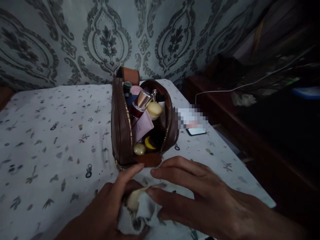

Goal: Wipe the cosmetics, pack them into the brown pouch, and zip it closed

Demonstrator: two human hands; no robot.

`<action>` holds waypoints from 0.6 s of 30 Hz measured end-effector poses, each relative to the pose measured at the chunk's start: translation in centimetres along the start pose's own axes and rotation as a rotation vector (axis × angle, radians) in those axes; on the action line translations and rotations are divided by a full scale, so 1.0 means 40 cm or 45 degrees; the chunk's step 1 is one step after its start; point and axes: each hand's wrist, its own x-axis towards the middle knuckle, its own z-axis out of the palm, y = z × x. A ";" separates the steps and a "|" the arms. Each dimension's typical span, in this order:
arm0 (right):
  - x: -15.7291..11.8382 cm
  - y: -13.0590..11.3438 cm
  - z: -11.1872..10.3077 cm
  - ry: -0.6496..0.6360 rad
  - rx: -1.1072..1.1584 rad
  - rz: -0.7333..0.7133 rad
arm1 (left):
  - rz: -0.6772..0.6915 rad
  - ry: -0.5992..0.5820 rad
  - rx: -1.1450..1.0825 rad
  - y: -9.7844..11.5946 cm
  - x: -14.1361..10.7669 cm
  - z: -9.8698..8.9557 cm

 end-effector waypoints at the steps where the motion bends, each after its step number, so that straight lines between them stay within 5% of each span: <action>1: -0.007 -0.003 0.001 0.003 0.042 0.009 | -0.014 -0.014 -0.053 0.019 0.000 -0.003; 9: -0.039 -0.028 -0.001 -0.102 0.565 0.354 | 0.022 -0.288 -0.203 0.085 0.005 0.000; 13: -0.029 -0.040 -0.006 -0.053 0.811 0.310 | -0.041 -0.300 -0.214 0.081 -0.008 0.008; 18: -0.029 -0.035 -0.064 0.052 0.713 0.258 | -0.028 -0.309 -0.416 0.068 -0.024 0.007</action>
